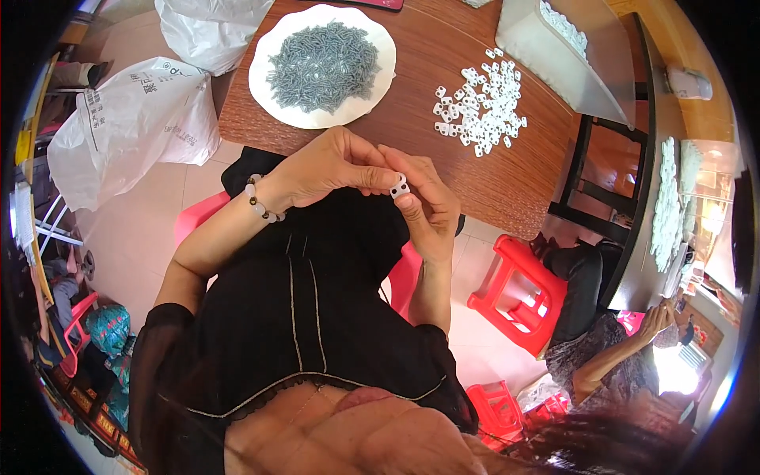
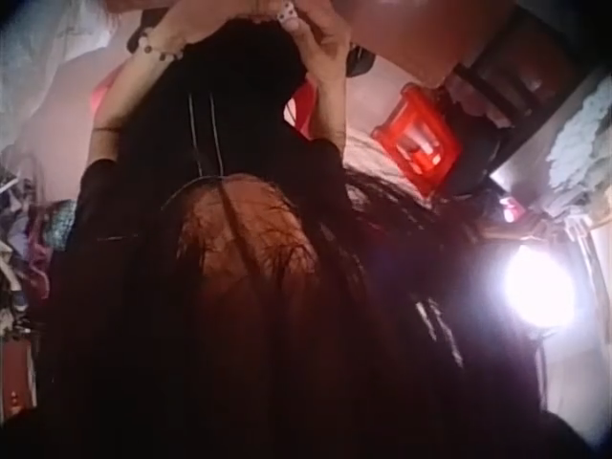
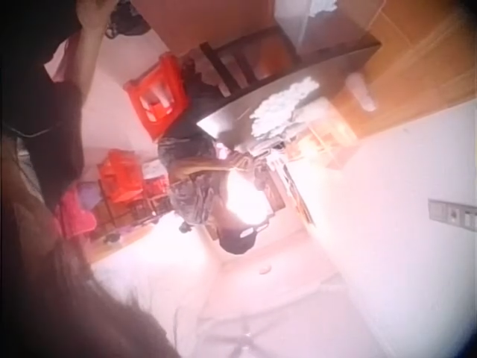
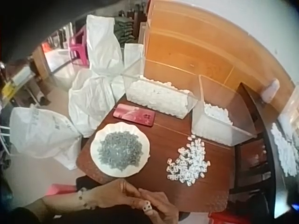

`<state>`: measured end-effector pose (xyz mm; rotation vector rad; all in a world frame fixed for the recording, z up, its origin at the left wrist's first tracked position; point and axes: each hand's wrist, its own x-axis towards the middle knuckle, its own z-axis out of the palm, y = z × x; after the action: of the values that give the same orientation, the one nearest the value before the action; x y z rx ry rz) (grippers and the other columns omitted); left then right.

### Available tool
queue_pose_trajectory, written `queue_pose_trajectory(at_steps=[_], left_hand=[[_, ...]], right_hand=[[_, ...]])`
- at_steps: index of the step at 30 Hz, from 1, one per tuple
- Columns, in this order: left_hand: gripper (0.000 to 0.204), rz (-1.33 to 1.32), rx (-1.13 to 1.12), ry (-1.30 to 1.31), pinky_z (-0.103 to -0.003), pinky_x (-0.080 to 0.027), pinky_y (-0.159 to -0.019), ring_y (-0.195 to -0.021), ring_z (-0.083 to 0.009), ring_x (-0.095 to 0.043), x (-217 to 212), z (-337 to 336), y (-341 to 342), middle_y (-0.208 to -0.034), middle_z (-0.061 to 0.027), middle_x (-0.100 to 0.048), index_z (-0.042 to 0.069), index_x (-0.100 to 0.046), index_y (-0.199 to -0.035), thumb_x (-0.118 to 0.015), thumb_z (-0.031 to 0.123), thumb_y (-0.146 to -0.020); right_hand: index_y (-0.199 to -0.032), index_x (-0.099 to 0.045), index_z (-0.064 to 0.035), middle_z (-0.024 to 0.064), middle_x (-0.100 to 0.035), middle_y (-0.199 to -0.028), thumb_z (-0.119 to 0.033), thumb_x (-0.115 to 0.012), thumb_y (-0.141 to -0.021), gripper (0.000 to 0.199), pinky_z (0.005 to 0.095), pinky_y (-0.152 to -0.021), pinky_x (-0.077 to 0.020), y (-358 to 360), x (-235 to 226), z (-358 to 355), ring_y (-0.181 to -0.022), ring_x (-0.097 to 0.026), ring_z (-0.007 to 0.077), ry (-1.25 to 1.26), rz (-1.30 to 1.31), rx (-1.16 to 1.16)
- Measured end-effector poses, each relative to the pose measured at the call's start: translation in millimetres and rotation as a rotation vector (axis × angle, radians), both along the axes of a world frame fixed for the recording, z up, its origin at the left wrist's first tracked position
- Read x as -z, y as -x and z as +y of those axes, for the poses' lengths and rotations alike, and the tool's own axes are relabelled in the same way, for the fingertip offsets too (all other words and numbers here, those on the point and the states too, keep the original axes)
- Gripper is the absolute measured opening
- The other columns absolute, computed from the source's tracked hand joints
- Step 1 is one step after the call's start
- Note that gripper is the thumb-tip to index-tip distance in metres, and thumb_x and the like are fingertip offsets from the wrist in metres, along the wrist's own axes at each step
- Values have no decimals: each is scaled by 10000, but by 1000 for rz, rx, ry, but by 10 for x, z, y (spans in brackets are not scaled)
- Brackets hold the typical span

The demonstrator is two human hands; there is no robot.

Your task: Assembling small white plastic components by manually inserting tiny grey beads into them at a workbench.

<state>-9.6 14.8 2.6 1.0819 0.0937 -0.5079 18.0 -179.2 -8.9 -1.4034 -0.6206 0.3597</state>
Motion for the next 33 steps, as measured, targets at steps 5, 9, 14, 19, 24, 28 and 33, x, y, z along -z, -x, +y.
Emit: queue_pose_trajectory(at_steps=[5, 9, 14, 19, 24, 28, 33], left_hand=[[202, -2, -7, 18, -204, -451, -615, -685, -83, -584, 7, -2, 18, -740, -40, -656, -2, -717, -861, -750, 192, -815], [198, 10, -16, 57, -205, -450, -623, -688, -86, -590, 15, -23, 62, -743, -48, -663, -11, -717, -866, -747, 178, -817], [193, -1, -32, 42, -203, -458, -638, -696, -86, -599, -49, -35, 90, -754, -66, -678, -20, -717, -867, -749, 162, -813], [184, 26, -26, 57, -217, -495, -702, -745, -99, -635, -98, -27, 108, -788, -88, -696, -28, -716, -884, -751, 135, -807], [161, 0, -52, 74, -230, -504, -736, -777, -112, -648, -79, -47, 133, -809, -93, -703, -21, -723, -885, -751, 113, -801], [150, 8, -95, 85, -233, -498, -742, -775, -113, -646, -138, -77, 159, -809, -89, -703, -16, -727, -880, -752, 109, -800], [144, -6, -103, 38, -225, -481, -731, -777, -93, -630, -179, -131, 136, -814, -82, -701, -21, -725, -880, -749, 95, -799]], right_hand=[[-1164, -633, 2, 159, -606, -1233, -216, -638, -877, 360, 352, -909, -447, 33, 0, 8, -1057, -566, 258, -26, 30, 11], [-1131, -655, -7, 152, -645, -1169, -251, -648, -867, 360, 355, -918, -447, 36, -23, -1, -1039, -591, 261, 18, -34, 20], [-1113, -665, -13, 147, -663, -1131, -262, -658, -858, 356, 352, -907, -458, 67, -51, 4, -1027, -604, 260, 36, -43, 49], [-1097, -670, -10, 150, -670, -1113, -259, -661, -859, 345, 344, -873, -478, 78, -82, 11, -1011, -612, 258, 21, -69, 48], [-1091, -668, 3, 159, -674, -1091, -235, -655, -867, 328, 346, -871, -478, 101, -76, 27, -998, -618, 272, 1, -99, 63], [-1073, -668, 17, 173, -673, -1070, -198, -640, -885, 287, 340, -858, -485, 133, -126, 65, -985, -623, 281, 15, -108, 103], [-1042, -663, 42, 185, -672, -1026, -183, -621, -906, 267, 321, -816, -504, 156, -76, 80, -947, -639, 253, 17, -155, 180]])
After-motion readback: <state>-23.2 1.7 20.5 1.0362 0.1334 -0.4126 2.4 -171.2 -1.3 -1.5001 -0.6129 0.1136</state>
